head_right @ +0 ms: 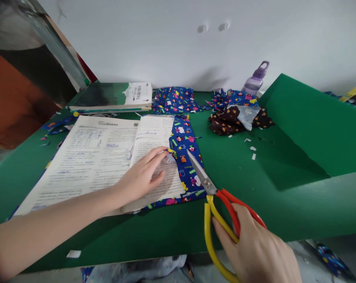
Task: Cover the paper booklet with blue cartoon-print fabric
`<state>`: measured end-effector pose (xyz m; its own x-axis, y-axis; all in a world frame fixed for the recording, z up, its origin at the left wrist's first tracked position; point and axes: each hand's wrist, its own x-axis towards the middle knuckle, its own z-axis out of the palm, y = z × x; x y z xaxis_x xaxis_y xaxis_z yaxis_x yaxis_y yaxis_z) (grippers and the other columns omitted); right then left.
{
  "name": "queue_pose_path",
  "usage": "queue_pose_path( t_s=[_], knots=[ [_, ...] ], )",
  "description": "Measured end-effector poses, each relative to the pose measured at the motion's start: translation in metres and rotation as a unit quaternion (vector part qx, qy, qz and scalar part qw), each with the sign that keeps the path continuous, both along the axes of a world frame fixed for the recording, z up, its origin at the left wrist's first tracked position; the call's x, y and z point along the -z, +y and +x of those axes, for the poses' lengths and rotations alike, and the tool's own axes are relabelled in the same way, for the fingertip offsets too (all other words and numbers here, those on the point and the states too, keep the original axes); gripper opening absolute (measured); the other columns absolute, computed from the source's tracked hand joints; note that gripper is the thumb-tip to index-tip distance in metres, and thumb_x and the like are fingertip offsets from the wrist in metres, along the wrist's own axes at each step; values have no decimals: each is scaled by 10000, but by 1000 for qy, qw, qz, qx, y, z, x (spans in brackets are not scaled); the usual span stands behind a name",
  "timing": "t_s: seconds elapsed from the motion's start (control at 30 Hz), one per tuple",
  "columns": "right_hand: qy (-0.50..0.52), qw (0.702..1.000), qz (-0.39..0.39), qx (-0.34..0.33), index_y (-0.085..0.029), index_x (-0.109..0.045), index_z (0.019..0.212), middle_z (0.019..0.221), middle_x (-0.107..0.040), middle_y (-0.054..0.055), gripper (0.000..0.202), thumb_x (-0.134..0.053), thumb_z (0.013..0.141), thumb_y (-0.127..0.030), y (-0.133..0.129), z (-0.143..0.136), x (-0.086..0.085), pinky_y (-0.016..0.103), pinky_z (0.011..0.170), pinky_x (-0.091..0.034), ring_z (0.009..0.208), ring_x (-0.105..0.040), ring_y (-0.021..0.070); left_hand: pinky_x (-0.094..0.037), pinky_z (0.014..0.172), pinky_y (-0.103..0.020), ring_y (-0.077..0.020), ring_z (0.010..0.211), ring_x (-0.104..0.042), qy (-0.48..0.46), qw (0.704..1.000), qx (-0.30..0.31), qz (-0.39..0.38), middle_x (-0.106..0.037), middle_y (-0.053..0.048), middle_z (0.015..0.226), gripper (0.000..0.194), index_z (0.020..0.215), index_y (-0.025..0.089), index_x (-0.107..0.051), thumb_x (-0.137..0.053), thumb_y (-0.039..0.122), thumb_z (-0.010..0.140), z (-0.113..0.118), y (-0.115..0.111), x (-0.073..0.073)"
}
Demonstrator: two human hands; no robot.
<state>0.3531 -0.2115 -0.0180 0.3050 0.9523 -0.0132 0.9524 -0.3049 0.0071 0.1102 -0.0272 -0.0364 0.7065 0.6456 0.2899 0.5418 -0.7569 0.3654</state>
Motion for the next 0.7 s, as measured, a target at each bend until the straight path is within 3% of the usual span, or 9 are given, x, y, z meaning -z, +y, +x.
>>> queue_pose_path(
  t_s=[0.1, 0.2, 0.3, 0.4, 0.57, 0.7],
  knots=[
    [20, 998, 55, 32, -202, -570, 1068, 762, -719, 90, 528, -464, 783, -635, 3, 2, -3, 327, 400, -489, 529, -667, 267, -514, 899, -452, -309, 1165, -491, -6, 1000, 4, 2, -358, -134, 1406, 450, 1336, 149, -343, -431, 213, 900, 0, 0, 0],
    [92, 990, 103, 12, -204, -548, 1121, 878, -714, 93, 455, -415, 853, -547, 6, 4, -7, 302, 509, -529, 686, -693, 247, -531, 865, -439, -297, 1128, -518, 0, 1000, 1, 0, -361, -131, 1405, 456, 1343, 147, -339, -437, 221, 903, 0, 0, 1],
    [164, 979, 119, 12, -208, -553, 1144, 1020, -693, 95, 391, -375, 897, -452, 7, 7, -5, 301, 659, -554, 854, -683, 236, -540, 847, -425, -292, 1121, -523, 6, 1000, -3, 0, -359, -123, 1408, 459, 1349, 155, -330, -433, 230, 908, -1, 0, 2],
    [264, 956, 124, 44, -205, -536, 1196, 1109, -666, 101, 431, -434, 869, -466, 8, 10, 2, 318, 708, -565, 937, -663, 249, -539, 847, -429, -292, 1112, -526, 0, 1000, 0, -1, -364, -123, 1403, 442, 1337, 160, -339, -429, 226, 909, -1, 0, 1],
    [405, 893, 166, 106, -185, -546, 1139, 1038, -680, 122, 486, -563, 785, -518, 14, 5, 9, 329, 713, -578, 875, -674, 247, -528, 871, -445, -296, 1120, -520, -3, 1000, 6, 4, -363, -127, 1401, 436, 1322, 152, -351, -442, 214, 900, -1, 0, 0],
    [436, 871, 184, 128, -189, -561, 1058, 939, -694, 118, 467, -606, 747, -534, 18, 2, 8, 316, 674, -582, 792, -683, 238, -537, 848, -433, -290, 1106, -534, -6, 1000, 9, 4, -366, -140, 1399, 444, 1323, 150, -347, -447, 213, 894, -1, 1, 0]
  ],
)
